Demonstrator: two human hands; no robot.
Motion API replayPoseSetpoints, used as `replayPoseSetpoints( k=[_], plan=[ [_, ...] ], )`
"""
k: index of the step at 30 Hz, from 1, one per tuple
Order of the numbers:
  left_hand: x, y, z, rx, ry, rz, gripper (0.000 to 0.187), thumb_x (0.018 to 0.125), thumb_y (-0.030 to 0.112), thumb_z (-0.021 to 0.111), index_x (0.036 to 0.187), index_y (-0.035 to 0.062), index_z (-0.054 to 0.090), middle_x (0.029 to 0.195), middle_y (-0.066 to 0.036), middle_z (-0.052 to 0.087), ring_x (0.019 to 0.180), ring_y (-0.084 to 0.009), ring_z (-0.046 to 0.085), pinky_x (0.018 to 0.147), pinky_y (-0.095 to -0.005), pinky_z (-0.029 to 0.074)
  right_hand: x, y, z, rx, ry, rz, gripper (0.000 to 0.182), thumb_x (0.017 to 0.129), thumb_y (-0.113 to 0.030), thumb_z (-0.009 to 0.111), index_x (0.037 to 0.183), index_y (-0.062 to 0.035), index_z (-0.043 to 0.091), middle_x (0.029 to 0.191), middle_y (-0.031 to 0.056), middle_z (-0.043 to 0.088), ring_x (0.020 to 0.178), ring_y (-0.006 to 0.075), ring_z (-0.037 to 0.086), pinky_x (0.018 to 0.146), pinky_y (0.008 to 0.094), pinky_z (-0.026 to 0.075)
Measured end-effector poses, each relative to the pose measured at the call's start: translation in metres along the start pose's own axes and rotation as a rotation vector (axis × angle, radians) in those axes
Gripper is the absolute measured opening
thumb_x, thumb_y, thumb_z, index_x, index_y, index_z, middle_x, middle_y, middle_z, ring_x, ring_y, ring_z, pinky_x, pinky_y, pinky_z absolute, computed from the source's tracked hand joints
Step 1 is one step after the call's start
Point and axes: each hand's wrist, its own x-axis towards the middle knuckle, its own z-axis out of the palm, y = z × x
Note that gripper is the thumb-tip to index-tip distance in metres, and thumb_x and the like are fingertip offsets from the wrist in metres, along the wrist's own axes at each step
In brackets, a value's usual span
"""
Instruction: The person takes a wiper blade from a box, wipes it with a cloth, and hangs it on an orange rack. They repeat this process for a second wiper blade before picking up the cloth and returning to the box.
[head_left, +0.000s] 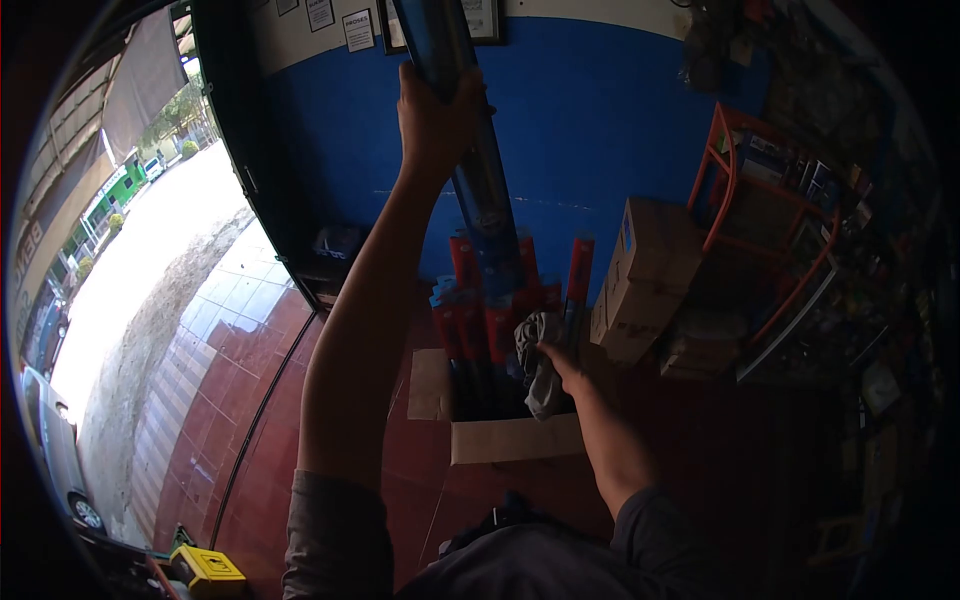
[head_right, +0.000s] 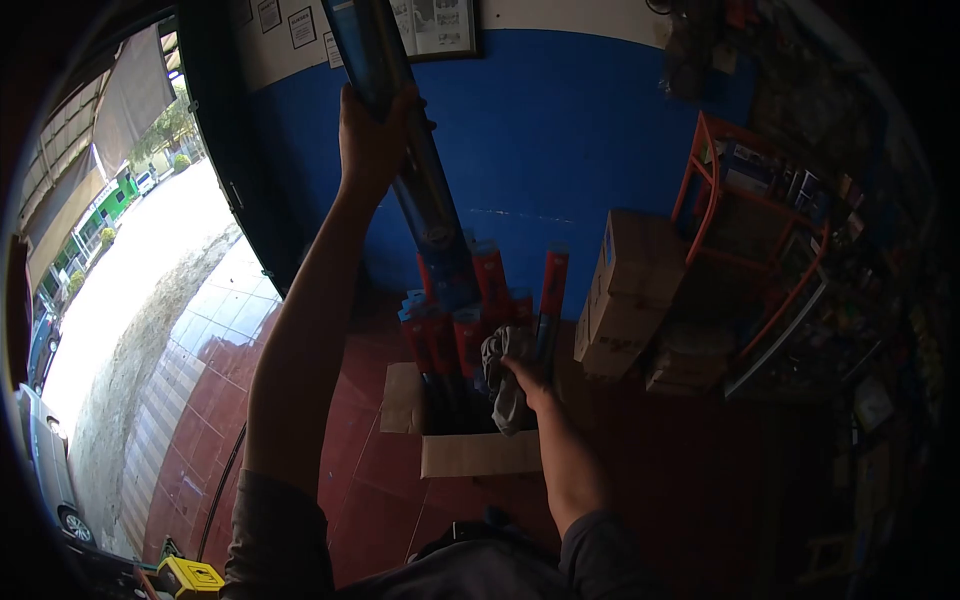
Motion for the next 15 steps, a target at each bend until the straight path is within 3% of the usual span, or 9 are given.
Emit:
replayPoseSetpoints(
  k=[2,3,5,7,8,10,11,12,15],
  plan=[
    [-0.019,0.0,-0.012,-0.101,-0.107,-0.076,0.033,0.094,0.018,0.068,0.112,-0.003,0.05,0.097,-0.018,0.071,0.079,-0.0241,0.075,0.066,-0.0341,0.063,-0.026,-0.006,0.005,-0.09,0.169,-0.154,0.072,0.081,-0.032,0.081,0.14,-0.0036,0.05,0.133,0.0126,0.057,0.121,0.0252,0.056,0.102,0.0383,0.045],
    [-0.035,-0.007,-0.018,-0.108,-0.11,-0.075,0.033,0.094,0.018,0.068,0.112,-0.003,0.05,0.097,-0.018,0.071,0.079,-0.0241,0.075,0.066,-0.0341,0.063,-0.05,-0.019,0.013,-0.146,0.273,-0.222,0.057,0.082,-0.031,0.08,0.128,-0.0022,0.061,0.113,0.0119,0.067,0.104,0.0256,0.065,0.092,0.0388,0.052],
    [-0.077,-0.034,-0.026,-0.215,-0.247,-0.212,0.033,0.097,0.015,0.063,0.123,-0.0018,0.052,0.103,-0.015,0.072,0.083,-0.0233,0.074,0.069,-0.034,0.061,-0.06,-0.028,0.009,-0.157,0.29,-0.206,0.057,0.082,-0.029,0.08,0.128,-0.0025,0.06,0.114,0.0121,0.066,0.104,0.0252,0.065,0.092,0.0388,0.052],
    [-0.13,-0.063,-0.03,-0.383,-0.262,-0.423,0.037,0.099,0.017,0.062,0.133,0.0025,0.053,0.104,-0.011,0.072,0.086,-0.0211,0.072,0.072,-0.0325,0.059,-0.031,-0.01,-0.02,-0.11,0.3,-0.303,0.057,0.08,-0.024,0.081,0.127,-0.0023,0.059,0.115,0.0122,0.066,0.105,0.0242,0.065,0.091,0.0393,0.051],
    [-0.157,-0.079,-0.032,-0.39,-0.261,-0.471,0.039,0.102,0.023,0.059,0.136,0.0049,0.052,0.107,-0.011,0.071,0.088,-0.0206,0.071,0.072,-0.0332,0.06,-0.053,-0.025,-0.013,-0.112,0.311,-0.305,0.057,0.08,-0.024,0.081,0.127,-0.0023,0.059,0.115,0.0122,0.066,0.105,0.0242,0.065,0.091,0.0393,0.051],
    [-0.21,-0.117,-0.037,-0.405,-0.268,-0.528,0.042,0.104,0.03,0.056,0.14,0.0074,0.05,0.11,-0.011,0.069,0.09,-0.0202,0.07,0.072,-0.0338,0.06,-0.136,-0.079,0.033,-0.256,0.227,-0.561,0.057,0.077,-0.02,0.082,0.124,-0.0007,0.059,0.111,0.0122,0.067,0.105,0.025,0.065,0.09,0.0402,0.051],
    [-0.233,-0.14,-0.041,-0.473,-0.233,-0.651,0.043,0.105,0.035,0.053,0.138,0.0081,0.052,0.112,-0.011,0.068,0.089,-0.0198,0.069,0.073,-0.0343,0.06,-0.165,-0.089,0.047,-0.255,0.242,-0.559,0.057,0.077,-0.02,0.082,0.124,-0.0007,0.059,0.111,0.0122,0.067,0.105,0.025,0.065,0.09,0.0402,0.051],
    [-0.249,-0.148,-0.045,-0.538,-0.197,-0.778,0.045,0.106,0.041,0.05,0.137,0.0088,0.053,0.114,-0.01,0.067,0.088,-0.0195,0.069,0.074,-0.0347,0.06,-0.191,-0.095,0.06,-0.389,0.266,-0.693,0.065,0.075,-0.019,0.083,0.13,-0.0015,0.054,0.119,0.0145,0.062,0.111,0.028,0.062,0.094,0.0413,0.049],
    [-0.282,-0.131,-0.053,-0.759,-0.231,-0.894,0.054,0.106,0.049,0.046,0.14,0.0076,0.051,0.117,-0.011,0.066,0.091,-0.02,0.069,0.077,-0.035,0.061,-0.256,-0.062,0.089,-0.763,0.43,-1.08,0.085,0.068,-0.021,0.089,0.139,-0.0026,0.045,0.135,0.02,0.051,0.125,0.0365,0.054,0.101,0.0458,0.046]
  ],
)
